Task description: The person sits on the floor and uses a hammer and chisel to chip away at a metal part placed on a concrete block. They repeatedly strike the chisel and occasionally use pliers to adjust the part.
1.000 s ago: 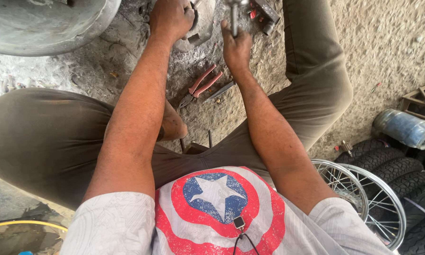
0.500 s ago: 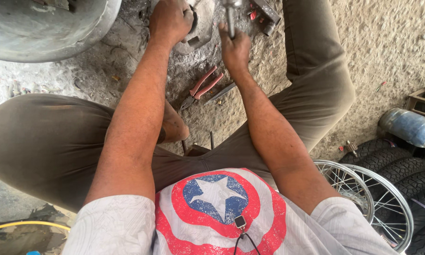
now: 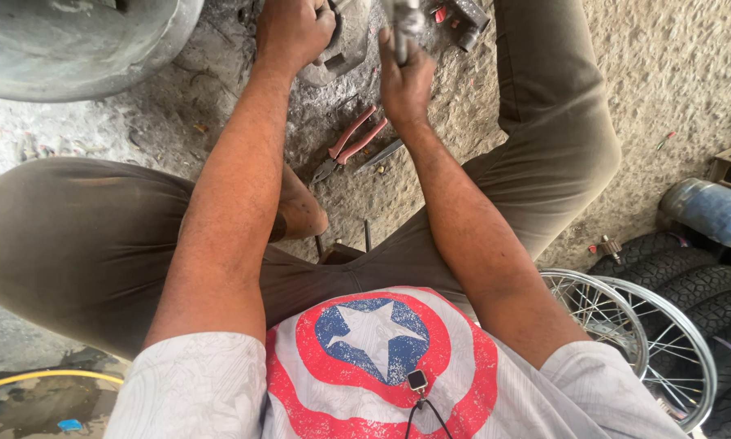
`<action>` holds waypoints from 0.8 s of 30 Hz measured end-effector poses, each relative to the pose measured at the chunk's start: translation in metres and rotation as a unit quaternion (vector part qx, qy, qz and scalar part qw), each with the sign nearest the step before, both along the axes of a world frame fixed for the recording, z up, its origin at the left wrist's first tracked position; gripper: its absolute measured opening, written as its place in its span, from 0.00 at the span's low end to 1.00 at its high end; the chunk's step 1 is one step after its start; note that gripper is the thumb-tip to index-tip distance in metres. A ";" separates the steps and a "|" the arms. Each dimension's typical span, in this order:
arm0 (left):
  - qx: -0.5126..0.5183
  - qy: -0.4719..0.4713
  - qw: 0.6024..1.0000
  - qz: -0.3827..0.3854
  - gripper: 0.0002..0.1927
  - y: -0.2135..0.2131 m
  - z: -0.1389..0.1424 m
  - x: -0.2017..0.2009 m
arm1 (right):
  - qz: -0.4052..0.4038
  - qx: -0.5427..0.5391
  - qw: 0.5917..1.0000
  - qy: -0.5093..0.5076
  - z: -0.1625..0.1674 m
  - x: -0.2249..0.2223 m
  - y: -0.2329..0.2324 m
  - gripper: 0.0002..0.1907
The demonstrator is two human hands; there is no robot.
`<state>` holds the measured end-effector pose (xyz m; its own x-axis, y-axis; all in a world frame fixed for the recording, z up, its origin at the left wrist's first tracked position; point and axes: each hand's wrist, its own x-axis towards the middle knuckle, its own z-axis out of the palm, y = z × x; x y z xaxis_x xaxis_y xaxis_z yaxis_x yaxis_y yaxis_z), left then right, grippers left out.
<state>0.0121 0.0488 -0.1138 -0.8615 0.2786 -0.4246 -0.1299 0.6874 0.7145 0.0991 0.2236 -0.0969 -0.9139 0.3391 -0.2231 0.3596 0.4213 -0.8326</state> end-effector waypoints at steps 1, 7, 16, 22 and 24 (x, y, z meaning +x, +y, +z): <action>0.001 -0.009 1.000 -0.002 0.13 0.000 0.002 0.000 | 0.001 0.020 0.999 -0.032 -0.001 0.002 -0.001 0.22; -0.014 -0.026 1.000 0.006 0.10 0.002 0.006 -0.004 | -0.048 -0.023 0.995 -0.087 -0.004 -0.006 0.007 0.14; -0.010 -0.018 0.999 0.030 0.07 0.005 -0.002 0.000 | -0.020 0.018 0.977 -0.212 0.007 -0.008 0.000 0.18; -0.003 -0.003 1.000 0.010 0.08 0.004 0.007 -0.001 | -0.030 0.059 0.975 -0.212 0.003 0.000 0.009 0.22; 0.002 -0.022 1.000 0.008 0.10 0.003 0.012 -0.002 | -0.021 0.089 0.968 -0.232 0.002 0.000 0.013 0.19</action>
<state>0.0098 0.0522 -0.1017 -0.8467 0.2662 -0.4606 -0.1727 0.6814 0.7112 0.0989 0.2370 -0.0953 -0.7133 0.4457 -0.5409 0.6981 0.5202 -0.4920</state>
